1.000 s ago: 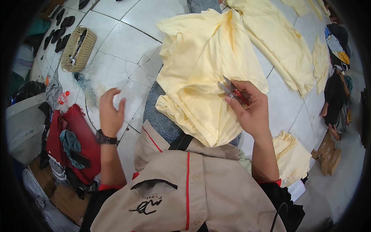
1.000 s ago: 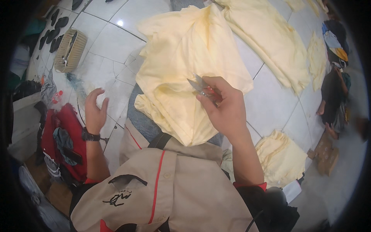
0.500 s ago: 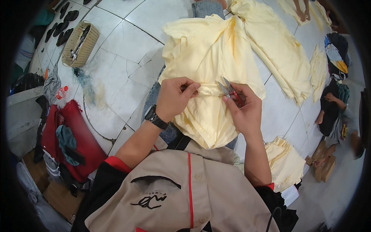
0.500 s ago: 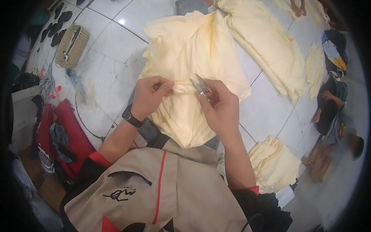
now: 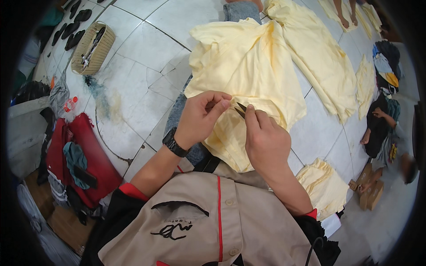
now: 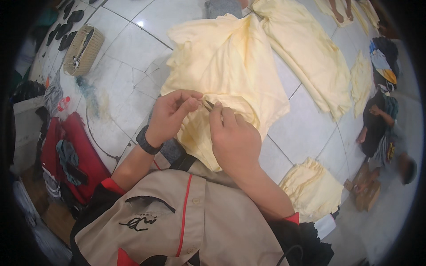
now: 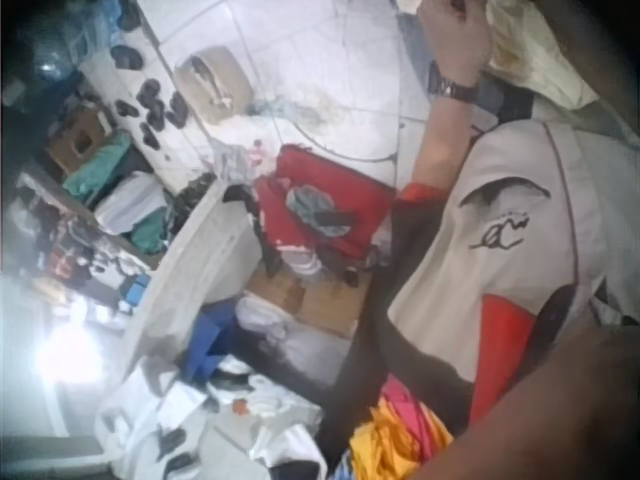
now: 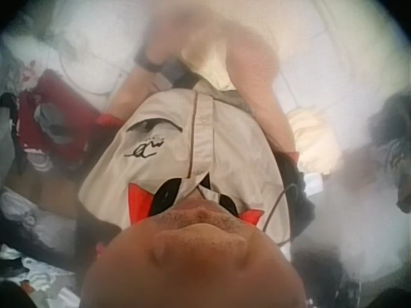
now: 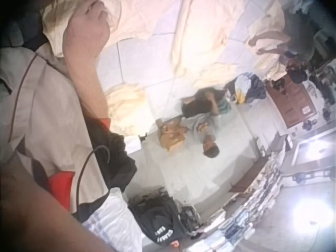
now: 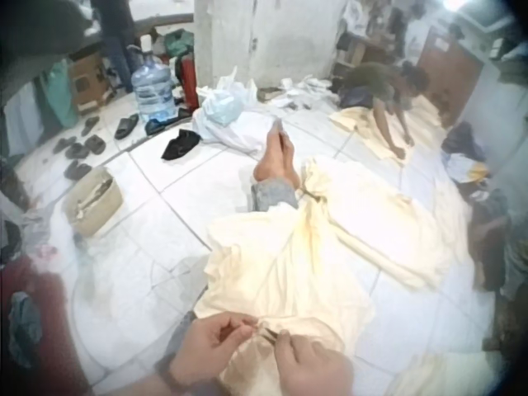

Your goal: The person uses scissors to cut the seams and edges of a stack of yellow shirts. They trim the fabric along the hems and sleeves, occasionally lifting the shirts to access different layers.

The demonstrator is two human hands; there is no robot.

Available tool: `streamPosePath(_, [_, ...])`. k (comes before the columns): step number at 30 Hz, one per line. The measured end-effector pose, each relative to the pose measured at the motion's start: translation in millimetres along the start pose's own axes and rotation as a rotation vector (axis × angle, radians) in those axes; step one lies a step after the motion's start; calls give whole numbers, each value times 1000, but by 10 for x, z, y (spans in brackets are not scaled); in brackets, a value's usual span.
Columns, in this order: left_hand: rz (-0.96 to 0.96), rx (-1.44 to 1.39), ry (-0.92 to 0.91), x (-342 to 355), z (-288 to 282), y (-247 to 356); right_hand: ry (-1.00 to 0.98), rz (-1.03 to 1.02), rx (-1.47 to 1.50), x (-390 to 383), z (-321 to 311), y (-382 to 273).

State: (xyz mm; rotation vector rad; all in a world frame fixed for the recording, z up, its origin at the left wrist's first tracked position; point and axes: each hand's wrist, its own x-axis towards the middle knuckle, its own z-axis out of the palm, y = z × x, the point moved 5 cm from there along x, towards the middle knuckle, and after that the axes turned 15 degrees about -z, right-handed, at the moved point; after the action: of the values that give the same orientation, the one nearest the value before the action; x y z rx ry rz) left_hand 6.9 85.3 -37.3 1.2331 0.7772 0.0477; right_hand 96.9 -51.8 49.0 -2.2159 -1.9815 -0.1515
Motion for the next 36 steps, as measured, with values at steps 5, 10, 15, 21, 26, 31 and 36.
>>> streamPosePath(5, [219, 182, 75, -164, -43, 70, -33, 21, -93, 21, 100, -15])
streamPosePath(10, [286, -137, 361, -379, -1060, -245, 127, 187, 156, -58, 23, 219])
streamPosePath(15, [213, 1173, 1148, -705, -2233, -590, 129, 501, 529, 27, -84, 557])
streamPosePath(21, [362, 834, 780, -488, -1557, -325, 124, 477, 651, -153, 177, 1060])
streamPosePath(26, [215, 547, 567, -226, -1346, -437, 1349, 876, 632, -1300, -565, 2075])
streamPosePath(31, [4, 288, 389, -71, -1172, -713, 463, 367, 733, -350, -153, 615])
streamPosePath(36, [139, 395, 445, -160, -1059, -633, 31, -105, 743, 3, 214, -355])
